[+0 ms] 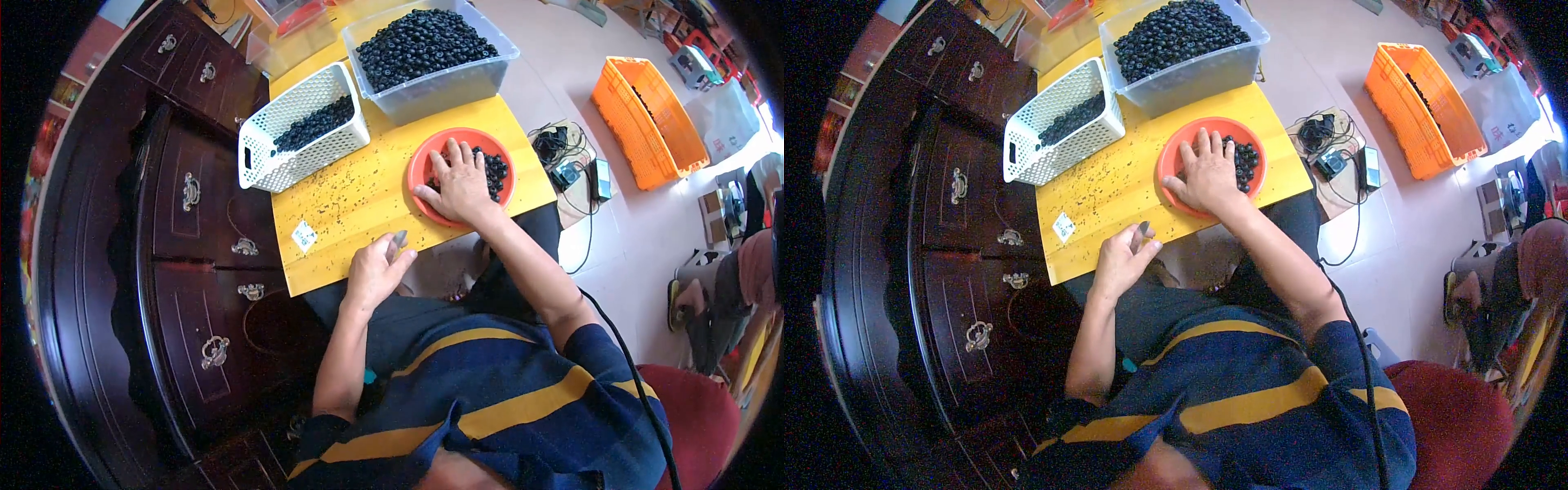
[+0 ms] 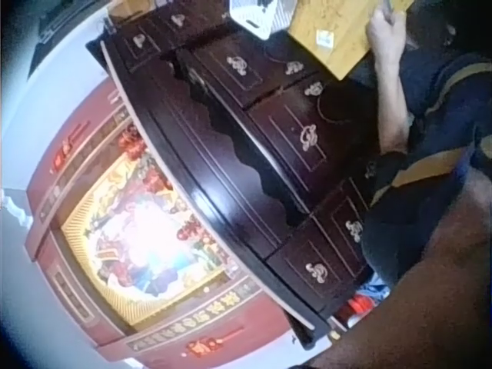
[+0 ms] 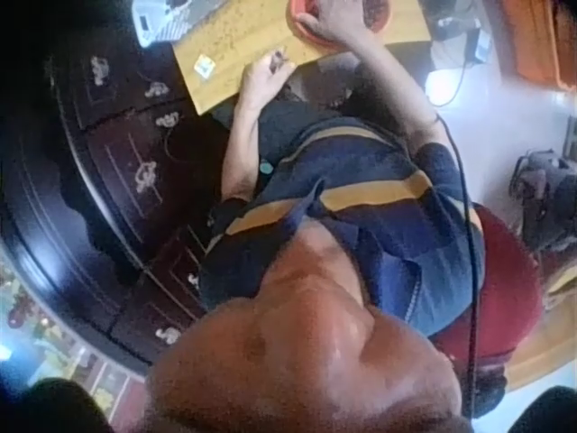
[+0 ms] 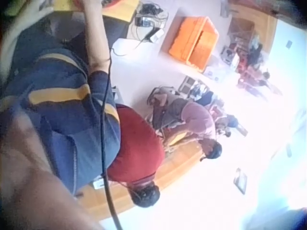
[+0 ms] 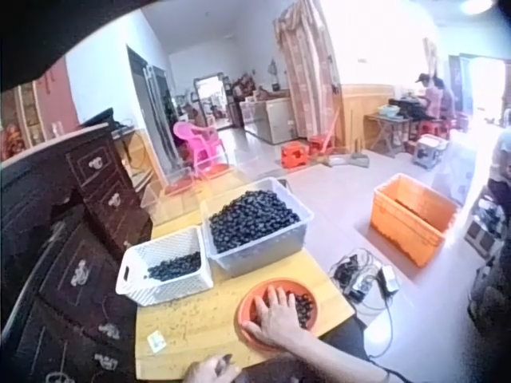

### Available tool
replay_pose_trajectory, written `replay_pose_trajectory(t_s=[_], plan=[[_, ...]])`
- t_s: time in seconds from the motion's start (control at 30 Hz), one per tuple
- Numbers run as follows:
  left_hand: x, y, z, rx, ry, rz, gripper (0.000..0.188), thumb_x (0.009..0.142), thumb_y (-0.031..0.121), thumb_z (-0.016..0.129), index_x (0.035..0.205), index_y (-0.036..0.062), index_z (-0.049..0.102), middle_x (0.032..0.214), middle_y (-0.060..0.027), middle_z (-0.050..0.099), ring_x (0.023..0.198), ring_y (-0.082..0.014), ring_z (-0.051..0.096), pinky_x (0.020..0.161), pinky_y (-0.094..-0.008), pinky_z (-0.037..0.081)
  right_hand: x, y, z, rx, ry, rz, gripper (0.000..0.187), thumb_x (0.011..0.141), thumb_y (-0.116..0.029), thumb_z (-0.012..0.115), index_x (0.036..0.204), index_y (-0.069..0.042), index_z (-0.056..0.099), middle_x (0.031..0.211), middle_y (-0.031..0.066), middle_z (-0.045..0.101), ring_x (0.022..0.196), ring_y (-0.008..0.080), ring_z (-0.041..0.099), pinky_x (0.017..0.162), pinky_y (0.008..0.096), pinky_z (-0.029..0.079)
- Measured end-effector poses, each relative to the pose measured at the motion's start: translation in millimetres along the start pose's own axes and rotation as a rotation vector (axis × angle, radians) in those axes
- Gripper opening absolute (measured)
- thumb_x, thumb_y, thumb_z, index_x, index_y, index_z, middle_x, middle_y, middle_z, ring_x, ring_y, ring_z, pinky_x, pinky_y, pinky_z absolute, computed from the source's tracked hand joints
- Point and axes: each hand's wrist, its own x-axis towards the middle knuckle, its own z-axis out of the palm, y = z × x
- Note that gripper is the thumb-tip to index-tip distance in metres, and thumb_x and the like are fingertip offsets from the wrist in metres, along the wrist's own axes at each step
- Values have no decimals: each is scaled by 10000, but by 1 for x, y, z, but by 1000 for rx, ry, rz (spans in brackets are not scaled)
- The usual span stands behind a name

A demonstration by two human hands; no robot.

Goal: The person sorts berries by hand, transferring them from a plate into a plastic container.

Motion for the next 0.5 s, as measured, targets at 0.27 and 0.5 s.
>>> replay_pose_trajectory(t_s=[0.27, 0.5], plan=[[-6, -3, 8, -74, -43, 26, 297, 859, 237, 746, 1041, 12, 677, 709, -107, 652, 636, -198, 632, 625, -337, 506, -1, -4, -1, 89, 42, -41, 517, 882, -445, 636, 1245, -78, 597, 1294, 201, 527, 1263, 364, 471, 1045, 513, 386], [-19, 9, 17, -300, -69, 49, 178, 876, 104, 735, 1010, 1, 677, 696, 69, 539, 608, -42, 457, 574, -223, 404, 0, -5, 3, 82, 3, -50, 367, 909, -353, 632, 1141, -70, 608, 1183, 177, 567, 1166, 354, 537, 974, 499, 438]])
